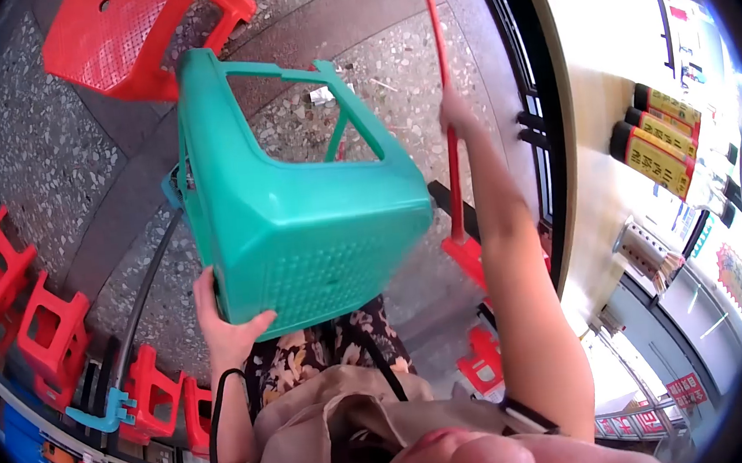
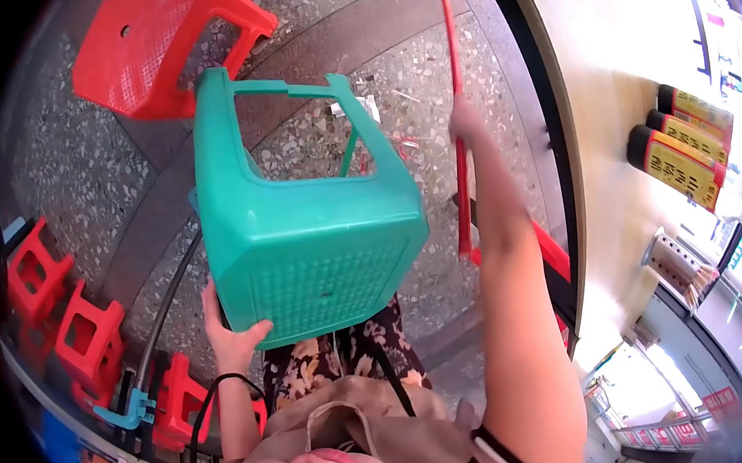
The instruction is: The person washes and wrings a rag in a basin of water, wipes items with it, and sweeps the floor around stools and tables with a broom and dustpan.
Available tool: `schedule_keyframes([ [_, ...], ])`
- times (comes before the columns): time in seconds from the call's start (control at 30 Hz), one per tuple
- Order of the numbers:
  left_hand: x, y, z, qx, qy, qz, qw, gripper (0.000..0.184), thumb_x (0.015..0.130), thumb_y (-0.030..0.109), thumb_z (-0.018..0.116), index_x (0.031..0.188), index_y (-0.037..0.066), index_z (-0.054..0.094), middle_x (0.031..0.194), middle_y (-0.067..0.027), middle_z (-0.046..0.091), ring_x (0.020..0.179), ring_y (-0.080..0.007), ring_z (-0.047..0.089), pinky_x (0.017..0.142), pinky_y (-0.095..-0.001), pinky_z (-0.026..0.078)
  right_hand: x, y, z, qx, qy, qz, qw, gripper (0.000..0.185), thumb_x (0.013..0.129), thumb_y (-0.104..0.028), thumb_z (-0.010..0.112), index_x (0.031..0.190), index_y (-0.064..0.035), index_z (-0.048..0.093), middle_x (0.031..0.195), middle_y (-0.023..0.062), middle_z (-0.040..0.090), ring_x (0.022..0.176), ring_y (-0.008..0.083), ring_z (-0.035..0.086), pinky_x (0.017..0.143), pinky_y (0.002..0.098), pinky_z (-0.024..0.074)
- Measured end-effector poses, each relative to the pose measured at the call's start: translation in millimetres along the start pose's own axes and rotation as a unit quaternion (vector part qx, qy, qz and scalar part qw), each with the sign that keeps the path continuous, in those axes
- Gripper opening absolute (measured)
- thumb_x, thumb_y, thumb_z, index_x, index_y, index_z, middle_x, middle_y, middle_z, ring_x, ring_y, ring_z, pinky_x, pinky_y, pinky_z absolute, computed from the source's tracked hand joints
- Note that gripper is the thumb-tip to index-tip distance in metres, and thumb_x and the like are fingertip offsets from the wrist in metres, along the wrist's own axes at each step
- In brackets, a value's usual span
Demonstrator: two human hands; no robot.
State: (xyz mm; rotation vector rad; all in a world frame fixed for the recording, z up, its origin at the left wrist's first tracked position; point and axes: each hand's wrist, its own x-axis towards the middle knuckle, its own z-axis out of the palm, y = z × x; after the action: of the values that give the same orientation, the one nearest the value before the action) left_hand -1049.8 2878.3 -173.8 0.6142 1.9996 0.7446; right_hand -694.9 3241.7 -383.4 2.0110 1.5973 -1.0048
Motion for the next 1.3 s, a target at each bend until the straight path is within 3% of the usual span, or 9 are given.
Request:
schedule_keyframes([
  [0.17, -34.1, 8.6, -32.6, 0.036, -0.009, 0.016, 0.999, 0.091, 0.045, 0.033, 0.079, 0.119, -0.002, 0.041, 0.111, -0.0155, 0.046, 0.105, -0.0297, 0.047, 0.089, -0.0415, 0.038, -236.2, 173.8, 83.7, -0.130, -0.025, -0.150, 0.980, 0.056, 0.077, 0.000, 0.044, 0.130, -0.0026, 0.026, 0.090, 0.0236, 0.057, 0.081, 0.0399, 0.058, 0.065, 0.0460, 0.0472],
  [0.2, -38.2, 12.1, -39.1, 0.023, -0.014, 0.018, 0.999, 0.091, 0.046, 0.035, 0.080, 0.119, -0.003, 0.041, 0.111, -0.0157, 0.045, 0.105, -0.0300, 0.046, 0.089, -0.0414, 0.038, -301.3, 162.1, 72.3, -0.044, -0.097, 0.024, 0.994, 0.038, 0.087, -0.019, 0.044, 0.119, 0.0017, 0.041, 0.075, 0.0212, 0.057, 0.072, 0.0372, 0.058, 0.062, 0.0453, 0.0466],
  [0.27, -44.8, 12.6, -49.4, 0.001, -0.024, 0.040, 0.999, 0.091, 0.050, 0.040, 0.080, 0.119, -0.003, 0.041, 0.112, -0.0159, 0.045, 0.106, -0.0304, 0.046, 0.090, -0.0414, 0.037, -398.0, 154.3, 61.2, 0.080, -0.102, 0.175, 0.976, 0.075, 0.086, -0.065, 0.023, 0.062, -0.0002, 0.053, 0.046, 0.0082, 0.043, 0.047, 0.0240, 0.053, 0.048, 0.0373, 0.0450],
  [0.4, -56.5, 20.4, -69.7, 0.033, -0.034, 0.046, 0.998, 0.094, 0.050, 0.047, 0.080, 0.120, -0.003, 0.041, 0.112, -0.0153, 0.044, 0.106, -0.0297, 0.046, 0.090, -0.0416, 0.037, -520.7, 113.1, 12.5, 0.259, -0.183, 0.367, 0.874, 0.061, 0.088, -0.060, 0.029, 0.058, -0.0088, 0.043, 0.046, 0.0025, 0.039, 0.034, 0.0165, 0.038, 0.034, 0.0308, 0.0322],
  [0.6, -64.0, 38.5, -87.2, 0.011, -0.047, 0.050, 0.998, 0.097, 0.049, 0.050, 0.080, 0.121, -0.003, 0.041, 0.110, -0.0138, 0.044, 0.106, -0.0283, 0.045, 0.090, -0.0408, 0.037, -529.9, 90.8, 15.7, 0.384, -0.079, 0.363, 0.845, 0.056, 0.089, -0.057, 0.033, 0.060, -0.0102, 0.042, 0.044, 0.0017, 0.039, 0.032, 0.0147, 0.038, 0.031, 0.0280, 0.0302],
  [0.97, -46.2, 38.4, -72.4, 0.006, -0.098, 0.034, 0.995, 0.090, 0.053, 0.034, 0.081, 0.125, -0.001, 0.039, 0.115, -0.0098, 0.046, 0.109, -0.0217, 0.045, 0.092, -0.0346, 0.036, -227.3, 148.6, 34.2, 0.482, 0.064, 0.310, 0.817, 0.055, 0.087, -0.057, 0.041, 0.060, -0.0087, 0.045, 0.045, 0.0020, 0.040, 0.033, 0.0163, 0.037, 0.034, 0.0295, 0.0330],
  [1.07, -40.9, 43.2, -70.6, 0.004, -0.115, 0.030, 0.993, 0.089, 0.055, 0.033, 0.080, 0.126, -0.001, 0.039, 0.115, -0.0087, 0.047, 0.107, -0.0212, 0.047, 0.091, -0.0336, 0.038, -319.1, 185.6, 136.9, 0.361, 0.042, 0.278, 0.889, 0.065, 0.085, -0.066, 0.029, 0.063, -0.0092, 0.051, 0.053, 0.0035, 0.047, 0.045, 0.0185, 0.046, 0.043, 0.0342, 0.0373],
  [1.1, -38.6, 46.6, -69.4, -0.002, -0.119, 0.026, 0.993, 0.088, 0.055, 0.033, 0.080, 0.126, -0.001, 0.039, 0.115, -0.0085, 0.047, 0.106, -0.0210, 0.047, 0.091, -0.0334, 0.038, -368.2, 217.9, 191.2, 0.285, -0.016, 0.328, 0.900, 0.071, 0.086, -0.065, 0.025, 0.081, 0.0000, 0.053, 0.065, 0.0142, 0.056, 0.066, 0.0292, 0.060, 0.047, 0.0388, 0.0443],
  [1.3, -28.1, 65.8, -52.5, -0.004, -0.109, 0.068, 0.992, 0.086, 0.058, 0.029, 0.079, 0.127, -0.004, 0.038, 0.117, -0.0093, 0.046, 0.108, -0.0209, 0.047, 0.092, -0.0330, 0.038, -622.7, 117.2, 137.8, 0.435, -0.170, 0.453, 0.759, 0.061, 0.088, -0.060, 0.034, 0.056, -0.0090, 0.044, 0.044, 0.0025, 0.040, 0.032, 0.0149, 0.038, 0.031, 0.0296, 0.0285],
])
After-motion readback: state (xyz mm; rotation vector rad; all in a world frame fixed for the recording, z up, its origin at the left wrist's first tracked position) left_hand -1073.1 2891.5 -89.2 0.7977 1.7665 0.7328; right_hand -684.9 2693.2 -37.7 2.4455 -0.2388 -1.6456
